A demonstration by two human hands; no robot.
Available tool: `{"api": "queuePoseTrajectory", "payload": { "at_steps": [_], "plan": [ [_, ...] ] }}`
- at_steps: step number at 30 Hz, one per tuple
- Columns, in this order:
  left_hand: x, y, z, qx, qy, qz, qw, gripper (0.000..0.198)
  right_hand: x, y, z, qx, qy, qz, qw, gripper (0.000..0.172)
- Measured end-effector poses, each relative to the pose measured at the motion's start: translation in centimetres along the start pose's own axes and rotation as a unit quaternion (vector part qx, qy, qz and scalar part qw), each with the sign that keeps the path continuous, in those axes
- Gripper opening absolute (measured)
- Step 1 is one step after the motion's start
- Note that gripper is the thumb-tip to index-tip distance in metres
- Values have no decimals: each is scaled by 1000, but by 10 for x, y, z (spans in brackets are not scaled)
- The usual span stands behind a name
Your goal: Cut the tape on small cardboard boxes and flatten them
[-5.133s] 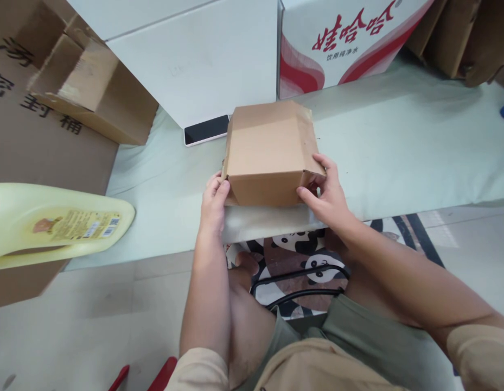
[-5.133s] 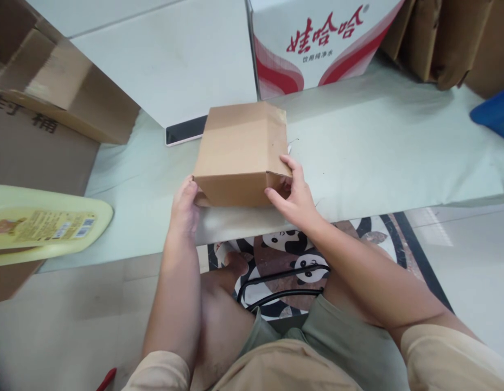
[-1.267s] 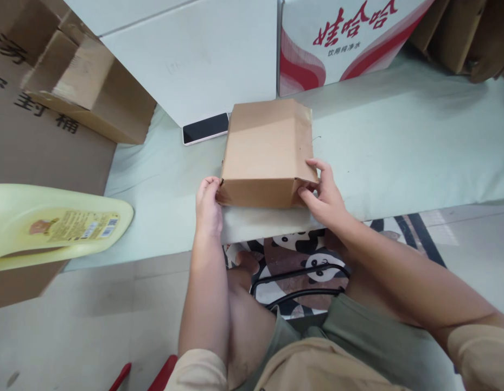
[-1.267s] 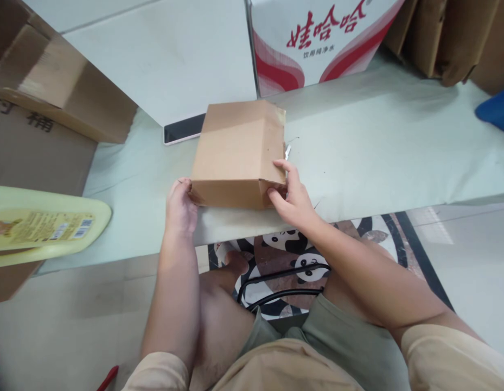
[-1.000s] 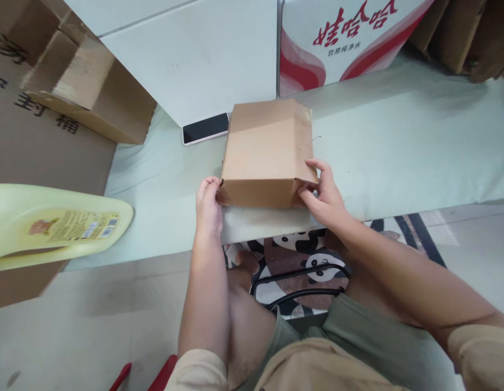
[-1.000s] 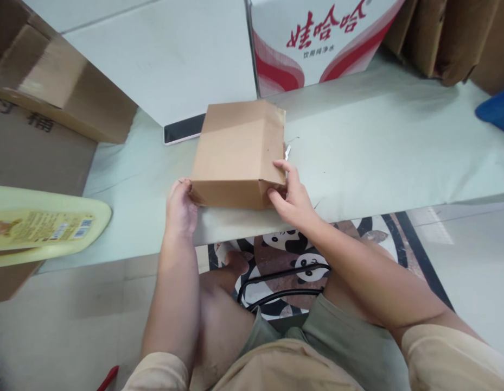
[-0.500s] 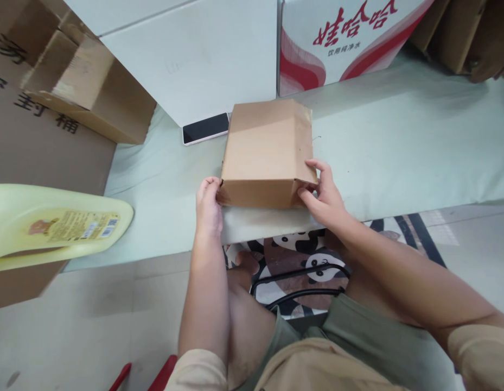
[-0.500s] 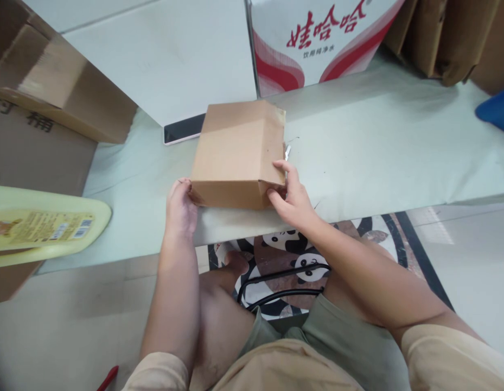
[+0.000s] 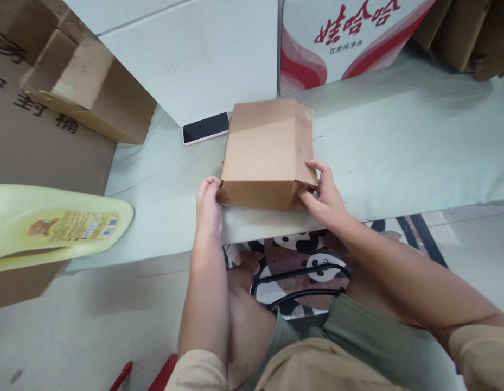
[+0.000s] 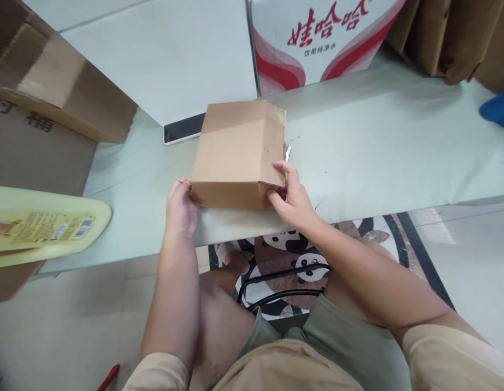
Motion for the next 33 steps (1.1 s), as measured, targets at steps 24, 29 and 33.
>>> {"api": "queuePoseTrajectory", "payload": {
  "at_steps": [24,29,33],
  "plan": [
    [3,-5,-4,27,-2,33,999,37,1,5,1,-8,23,-17,1000,55],
    [3,-5,-6,16,-18,62,998,52,4,9,4,3,37,-23,999,59],
    [5,-5,-5,-6,-63,122,991,81,7,13,3,13,55,-39,998,59]
  ]
}}
Point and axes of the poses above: each hand's wrist, its own x-axis towards the middle knuckle, its own z-axis out of the palm, y = z × x, the point moved 1 cm from there along x, towards the middle knuckle, and after that the axes turned 6 degrees about y, right-handed, at the moved point
